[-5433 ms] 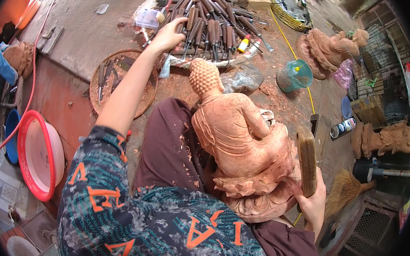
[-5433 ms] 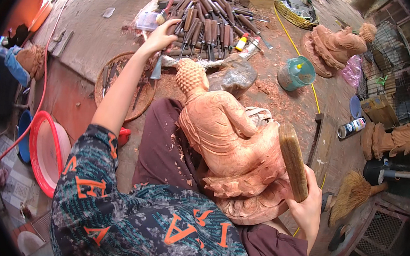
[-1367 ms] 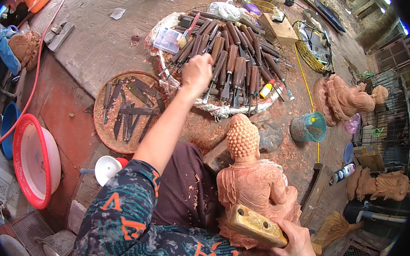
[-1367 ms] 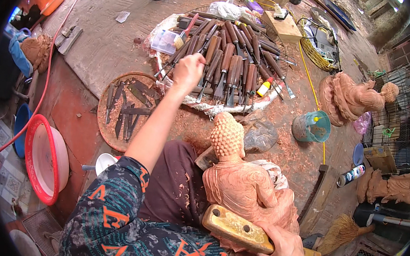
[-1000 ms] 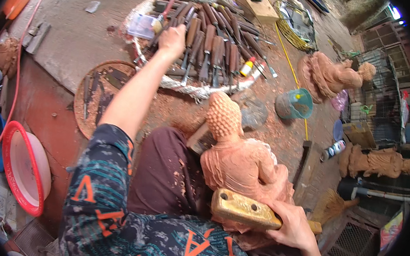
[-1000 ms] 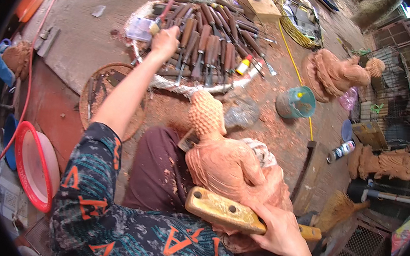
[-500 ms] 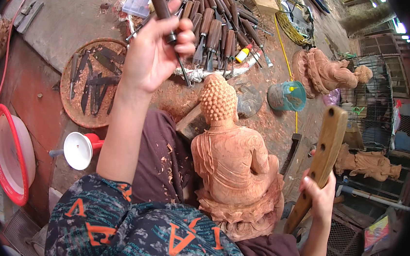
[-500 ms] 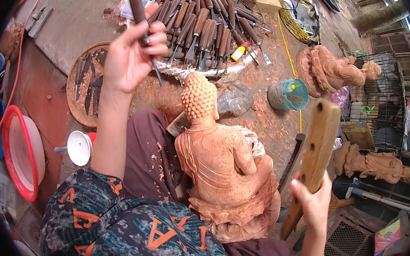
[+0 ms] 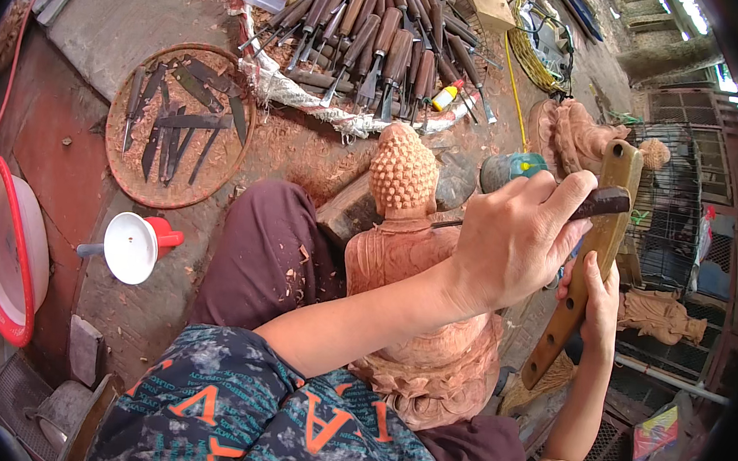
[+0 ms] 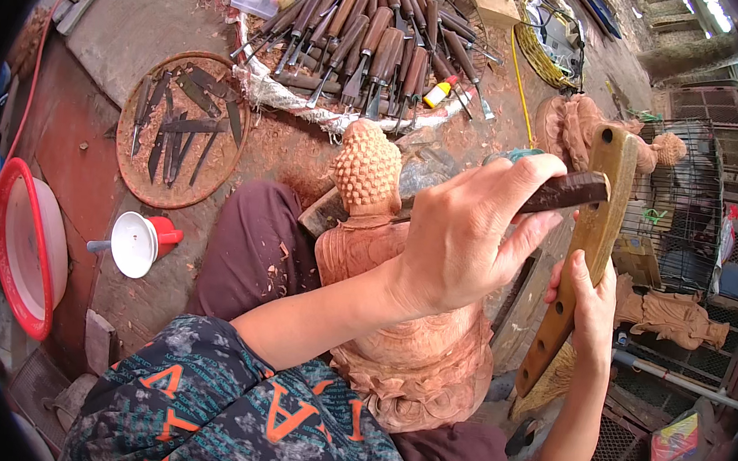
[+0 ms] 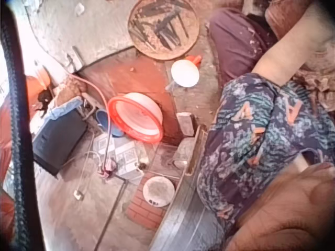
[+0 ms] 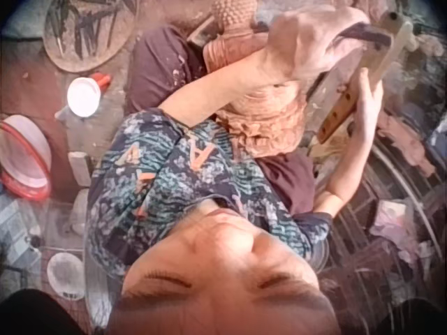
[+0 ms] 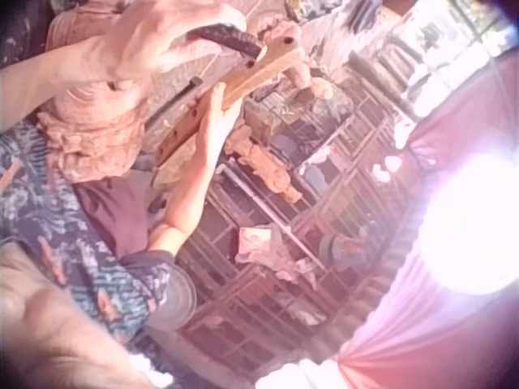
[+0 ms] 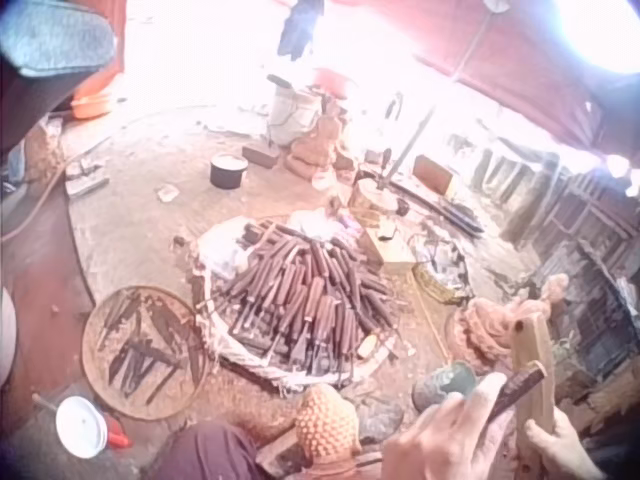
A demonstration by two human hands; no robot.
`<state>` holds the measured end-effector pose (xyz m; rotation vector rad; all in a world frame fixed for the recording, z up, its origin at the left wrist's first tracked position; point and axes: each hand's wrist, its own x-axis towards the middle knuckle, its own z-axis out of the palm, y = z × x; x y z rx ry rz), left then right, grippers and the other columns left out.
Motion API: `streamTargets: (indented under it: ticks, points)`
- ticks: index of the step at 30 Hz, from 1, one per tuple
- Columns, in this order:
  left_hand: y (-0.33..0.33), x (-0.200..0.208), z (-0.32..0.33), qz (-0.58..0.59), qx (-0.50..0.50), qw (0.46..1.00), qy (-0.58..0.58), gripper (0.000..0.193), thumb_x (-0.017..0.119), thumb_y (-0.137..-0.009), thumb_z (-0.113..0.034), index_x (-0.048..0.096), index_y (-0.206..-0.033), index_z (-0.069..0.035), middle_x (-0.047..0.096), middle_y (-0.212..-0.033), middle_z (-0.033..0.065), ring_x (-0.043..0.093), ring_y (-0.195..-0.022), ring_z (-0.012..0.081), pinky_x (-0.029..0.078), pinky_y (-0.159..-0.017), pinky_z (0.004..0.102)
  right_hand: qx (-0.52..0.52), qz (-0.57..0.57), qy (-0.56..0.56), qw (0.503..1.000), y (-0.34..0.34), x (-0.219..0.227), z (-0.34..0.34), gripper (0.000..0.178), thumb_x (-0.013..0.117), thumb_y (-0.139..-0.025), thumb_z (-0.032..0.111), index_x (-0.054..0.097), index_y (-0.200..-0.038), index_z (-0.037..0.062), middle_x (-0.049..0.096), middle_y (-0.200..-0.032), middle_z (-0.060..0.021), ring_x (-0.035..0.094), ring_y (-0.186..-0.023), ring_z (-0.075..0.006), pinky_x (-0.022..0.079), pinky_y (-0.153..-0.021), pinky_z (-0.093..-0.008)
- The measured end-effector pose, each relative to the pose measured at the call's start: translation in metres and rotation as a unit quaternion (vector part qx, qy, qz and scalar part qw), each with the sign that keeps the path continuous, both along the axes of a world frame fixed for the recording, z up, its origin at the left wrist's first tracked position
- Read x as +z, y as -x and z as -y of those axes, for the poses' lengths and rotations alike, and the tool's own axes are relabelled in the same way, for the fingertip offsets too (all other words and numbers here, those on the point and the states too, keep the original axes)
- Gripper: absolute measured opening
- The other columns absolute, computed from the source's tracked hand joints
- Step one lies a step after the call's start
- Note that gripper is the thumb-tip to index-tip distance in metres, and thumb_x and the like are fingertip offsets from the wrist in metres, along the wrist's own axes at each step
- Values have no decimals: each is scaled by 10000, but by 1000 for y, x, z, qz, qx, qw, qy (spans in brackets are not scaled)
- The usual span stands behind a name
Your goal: The person carves a wooden Buddha statue using a chisel and mallet. They repeatedly strike the chisel to shape the wood, occasionally switching tools and brushing away wood shavings.
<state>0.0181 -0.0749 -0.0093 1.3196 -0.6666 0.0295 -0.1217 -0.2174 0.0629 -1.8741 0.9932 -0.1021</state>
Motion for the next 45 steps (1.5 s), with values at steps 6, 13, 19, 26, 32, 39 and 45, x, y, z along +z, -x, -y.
streamTargets:
  ticks: [6, 13, 19, 26, 32, 39, 45]
  points:
    - [-4, -3, 1, -13, 4, 1000, -23, 271, 644, -878, -156, 584, -1133, -89, 650, -848, 132, 653, -700, 333, 508, -598, 409, 28, 48, 43, 998, -12, 1, -9, 649, 649, -892, 165, 348, -1453, 43, 539, -749, -6, 525, -618, -84, 438, -578, -227]
    - [-7, -5, 9, -48, 9, 998, -47, 255, 601, -917, -194, 601, -1151, -93, 654, -833, 139, 653, -685, 334, 499, -573, 409, 42, 93, 44, 994, -14, 4, -4, 669, 650, -894, 195, 330, -1463, 48, 539, -757, -8, 525, -623, -88, 445, -594, -236]
    - [-7, -9, 15, -47, 33, 994, -97, 351, 585, -932, -247, 588, -1260, -121, 638, -804, 124, 647, -663, 321, 496, -557, 406, -25, 141, -20, 990, -19, 5, -2, 608, 611, -922, 172, 351, -1462, 71, 526, -749, -2, 516, -636, -84, 438, -591, -236]
    - [-4, -15, 19, -23, 40, 991, -123, 370, 563, -940, -278, 582, -1279, -131, 631, -817, 125, 647, -649, 315, 497, -537, 408, 46, -45, 225, 972, -6, 2, 12, 348, 673, -833, 56, 560, -1162, 44, 542, -774, 3, 500, -617, -65, 419, -555, -233]
    - [-4, -17, 19, -16, 31, 989, -143, 372, 580, -929, -262, 583, -1274, -122, 620, -815, 135, 654, -644, 316, 508, -538, 402, 69, -22, 305, 949, -18, 0, -1, 173, 673, -803, 30, 560, -934, 42, 535, -694, 10, 485, -581, -62, 411, -539, -232]
    - [-3, -19, 20, -6, 24, 987, -156, 378, 594, -920, -245, 582, -1277, -121, 615, -808, 146, 659, -646, 315, 507, -535, 401, 28, -24, 244, 969, -18, 0, 4, 203, 665, -791, 38, 560, -964, 24, 526, -705, 6, 495, -602, -79, 426, -562, -246]
    - [-4, -19, 18, 5, 39, 989, -145, 389, 604, -912, -237, 579, -1284, -126, 608, -794, 129, 652, -633, 304, 501, -523, 395, -12, -63, 167, 984, -14, 8, 7, 280, 657, -792, 19, 570, -1058, 31, 550, -783, 1, 508, -649, -79, 441, -594, -242]
